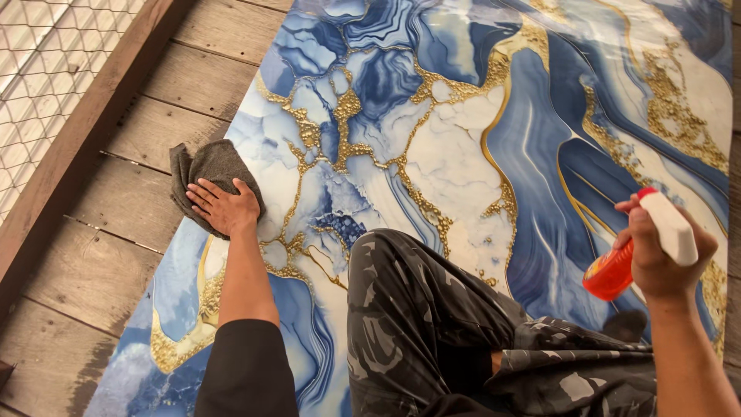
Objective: The person sits on the floor and cleans a large blue, white, and gold patterned artwork. They repeatedly spray a cleaning solution from a red bottle onto the surface and wipe it with a dark cloth, moving across different sections of the piece.
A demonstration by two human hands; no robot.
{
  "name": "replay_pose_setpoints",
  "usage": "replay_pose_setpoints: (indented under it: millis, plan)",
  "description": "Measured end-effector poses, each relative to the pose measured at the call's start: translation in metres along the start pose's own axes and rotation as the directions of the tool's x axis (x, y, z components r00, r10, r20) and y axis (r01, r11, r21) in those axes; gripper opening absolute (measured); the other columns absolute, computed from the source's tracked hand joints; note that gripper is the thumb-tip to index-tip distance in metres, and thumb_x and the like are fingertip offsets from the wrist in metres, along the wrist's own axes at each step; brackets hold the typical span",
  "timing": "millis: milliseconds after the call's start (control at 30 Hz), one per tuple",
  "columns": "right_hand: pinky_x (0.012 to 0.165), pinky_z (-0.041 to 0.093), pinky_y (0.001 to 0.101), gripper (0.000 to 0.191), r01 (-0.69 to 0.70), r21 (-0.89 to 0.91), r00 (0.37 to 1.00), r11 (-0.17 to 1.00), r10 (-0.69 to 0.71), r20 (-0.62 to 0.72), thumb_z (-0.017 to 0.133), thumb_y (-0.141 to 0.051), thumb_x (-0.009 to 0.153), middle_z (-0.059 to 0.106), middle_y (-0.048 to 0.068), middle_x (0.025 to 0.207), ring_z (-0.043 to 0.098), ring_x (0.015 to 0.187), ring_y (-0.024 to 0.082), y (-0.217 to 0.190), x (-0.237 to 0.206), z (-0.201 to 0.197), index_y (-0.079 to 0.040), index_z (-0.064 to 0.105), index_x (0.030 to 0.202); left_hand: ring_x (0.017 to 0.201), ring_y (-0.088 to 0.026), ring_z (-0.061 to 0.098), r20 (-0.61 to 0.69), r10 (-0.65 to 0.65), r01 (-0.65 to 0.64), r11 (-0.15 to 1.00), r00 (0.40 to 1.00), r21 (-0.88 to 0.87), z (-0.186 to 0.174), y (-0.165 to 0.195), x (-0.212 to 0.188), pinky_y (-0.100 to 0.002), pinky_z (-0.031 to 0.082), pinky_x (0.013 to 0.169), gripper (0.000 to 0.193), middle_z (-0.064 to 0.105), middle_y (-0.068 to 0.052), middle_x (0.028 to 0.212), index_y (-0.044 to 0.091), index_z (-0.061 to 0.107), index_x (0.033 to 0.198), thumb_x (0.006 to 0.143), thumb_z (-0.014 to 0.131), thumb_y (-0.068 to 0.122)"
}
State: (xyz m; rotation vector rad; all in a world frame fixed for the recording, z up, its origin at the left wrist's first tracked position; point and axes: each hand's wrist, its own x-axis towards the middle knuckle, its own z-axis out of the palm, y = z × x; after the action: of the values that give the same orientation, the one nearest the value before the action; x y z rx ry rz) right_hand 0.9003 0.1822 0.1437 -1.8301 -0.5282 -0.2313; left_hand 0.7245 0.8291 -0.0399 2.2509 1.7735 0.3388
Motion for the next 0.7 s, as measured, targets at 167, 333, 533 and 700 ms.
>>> replay_pose_setpoints:
  millis: [167,333,533,700]
  plan:
    - [0.058,0.051,0.0282,0.027,-0.077,0.064,0.993,0.995,0.07,0.098,0.061,-0.016,0.112,0.068,0.016,0.106,0.062,0.064,0.014,-0.028,0.022,0.004,0.009,0.061,0.12,0.16,-0.031,-0.005,0.043,0.093,-0.095,0.995,0.995,0.034,-0.001,0.0,0.0,-0.046,-0.002,0.128,0.086,-0.002,-0.015,0.173,0.001,0.01,0.165,0.101,0.034,0.054]
    - [0.055,0.048,0.0243,0.03,-0.274,0.048,0.954,0.961,0.265,0.138,0.055,-0.026,0.106,0.065,0.009,0.108,0.056,0.06,0.009,-0.052,0.073,0.006,-0.002,0.057,0.123,0.161,-0.032,-0.003,0.08,0.211,-0.215,0.976,0.974,0.047,0.01,0.021,0.011,-0.049,-0.001,0.129,0.08,0.005,-0.013,0.174,0.004,0.015,0.166,0.104,0.032,0.051]
    - [0.054,0.048,0.0275,0.03,-0.201,-0.053,0.959,0.978,0.207,0.192,0.061,-0.025,0.104,0.068,0.01,0.106,0.058,0.06,0.01,-0.061,0.145,0.021,0.0,0.063,0.121,0.16,-0.031,-0.003,0.131,0.216,-0.225,0.973,0.967,0.055,0.047,0.101,0.045,-0.05,-0.003,0.127,0.077,0.007,-0.011,0.174,0.009,0.016,0.166,0.102,0.03,0.052]
    - [0.053,0.052,0.0305,0.03,-0.236,-0.13,0.937,0.963,0.261,0.232,0.065,-0.024,0.1,0.075,0.007,0.098,0.063,0.061,0.011,-0.019,0.195,0.05,0.001,0.071,0.116,0.16,-0.034,-0.001,0.12,0.327,-0.333,0.942,0.938,0.037,0.082,0.208,0.058,-0.055,-0.003,0.126,0.079,0.008,-0.014,0.174,0.008,0.018,0.166,0.103,0.031,0.054]
